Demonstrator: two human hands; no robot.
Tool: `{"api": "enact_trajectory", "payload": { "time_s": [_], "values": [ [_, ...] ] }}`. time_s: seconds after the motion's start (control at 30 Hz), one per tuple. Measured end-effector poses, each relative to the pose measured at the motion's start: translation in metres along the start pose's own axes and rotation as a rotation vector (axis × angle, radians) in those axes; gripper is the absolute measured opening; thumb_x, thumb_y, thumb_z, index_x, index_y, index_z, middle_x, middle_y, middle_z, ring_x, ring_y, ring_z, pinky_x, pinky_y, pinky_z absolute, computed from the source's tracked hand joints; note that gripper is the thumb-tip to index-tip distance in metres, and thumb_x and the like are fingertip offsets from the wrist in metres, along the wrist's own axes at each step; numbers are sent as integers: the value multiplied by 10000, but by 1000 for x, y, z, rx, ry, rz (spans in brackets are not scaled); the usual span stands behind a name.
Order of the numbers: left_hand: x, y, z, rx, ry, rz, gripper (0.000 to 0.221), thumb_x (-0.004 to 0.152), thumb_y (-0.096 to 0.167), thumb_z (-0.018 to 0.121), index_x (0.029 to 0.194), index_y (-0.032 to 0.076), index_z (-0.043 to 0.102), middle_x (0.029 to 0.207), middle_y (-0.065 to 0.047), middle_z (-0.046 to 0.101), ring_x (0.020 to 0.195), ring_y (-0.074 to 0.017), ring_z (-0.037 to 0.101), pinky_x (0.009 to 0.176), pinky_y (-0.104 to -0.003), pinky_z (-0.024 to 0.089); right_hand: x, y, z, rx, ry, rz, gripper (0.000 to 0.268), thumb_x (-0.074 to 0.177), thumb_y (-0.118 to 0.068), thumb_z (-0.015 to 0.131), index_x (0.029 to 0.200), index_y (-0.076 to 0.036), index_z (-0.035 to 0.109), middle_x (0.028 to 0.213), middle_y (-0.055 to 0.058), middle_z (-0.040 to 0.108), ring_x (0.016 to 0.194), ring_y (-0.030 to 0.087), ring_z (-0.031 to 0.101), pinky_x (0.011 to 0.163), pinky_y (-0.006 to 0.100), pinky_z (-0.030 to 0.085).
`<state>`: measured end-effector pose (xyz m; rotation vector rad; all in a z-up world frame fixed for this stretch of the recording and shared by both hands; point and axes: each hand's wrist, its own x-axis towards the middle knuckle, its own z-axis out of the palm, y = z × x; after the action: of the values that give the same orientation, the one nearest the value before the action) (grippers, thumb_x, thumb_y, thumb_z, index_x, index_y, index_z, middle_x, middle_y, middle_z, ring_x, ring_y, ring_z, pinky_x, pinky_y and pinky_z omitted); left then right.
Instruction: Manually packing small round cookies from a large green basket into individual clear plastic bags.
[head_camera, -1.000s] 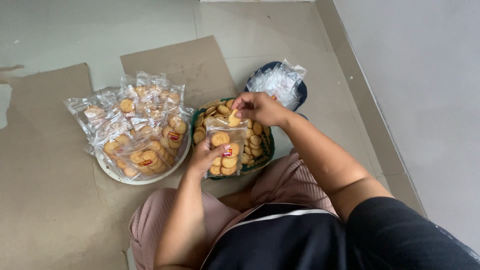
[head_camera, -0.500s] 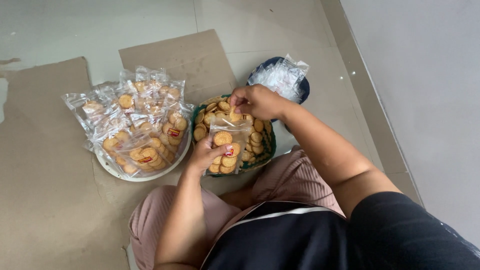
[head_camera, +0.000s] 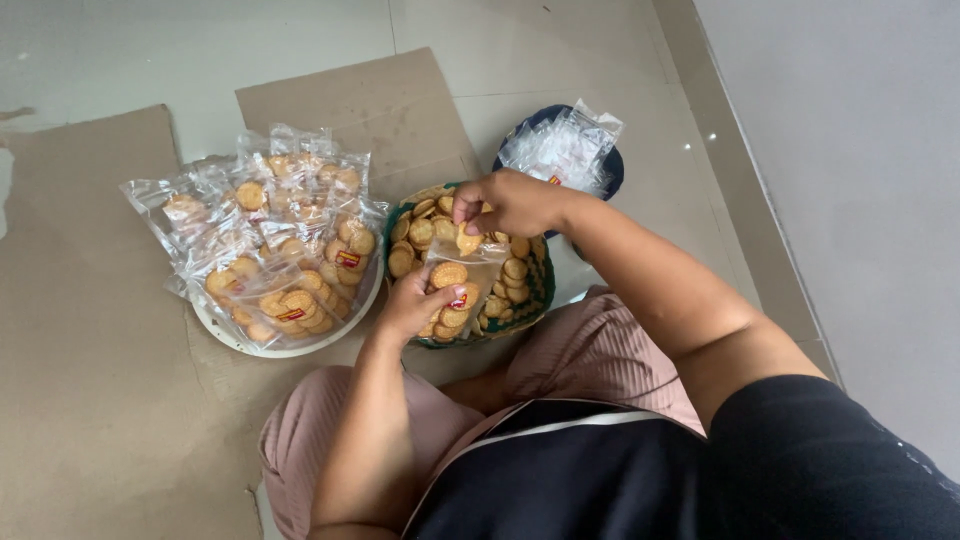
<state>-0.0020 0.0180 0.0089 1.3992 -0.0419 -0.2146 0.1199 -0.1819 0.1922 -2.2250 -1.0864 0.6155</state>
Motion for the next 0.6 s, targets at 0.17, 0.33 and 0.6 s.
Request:
{"api": "enact_trajectory", "payload": {
  "time_s": [0.17,0.33,0.6],
  "values": [
    [1,-2,-5,31,27,14,355,768,236,896,1078,137,756,932,-14,745,875,-112,655,806,-344,575,0,5,0,-93,-66,-13,184,849,-202,797,1020,-154,749,907,63,759,938,330,729,887,461,554],
    [4,-3,-10,183,36,37,342,782,276,880,1078,155,759,952,-57,769,921,-165,694,837,-386,563,0,5,0,-37,-91,2,183,875,-225,788,1041,-152,765,975,90,731,968,333,715,890,457,553],
    [9,-22,-14,186,35,88,330,805,288,869,1087,160,756,982,-25,764,948,-140,657,873,-399,552,-1,2,3,-43,-333,68,362,925,-406,741,1162,-132,754,1050,118,714,1010,314,700,901,451,549]
  ]
}}
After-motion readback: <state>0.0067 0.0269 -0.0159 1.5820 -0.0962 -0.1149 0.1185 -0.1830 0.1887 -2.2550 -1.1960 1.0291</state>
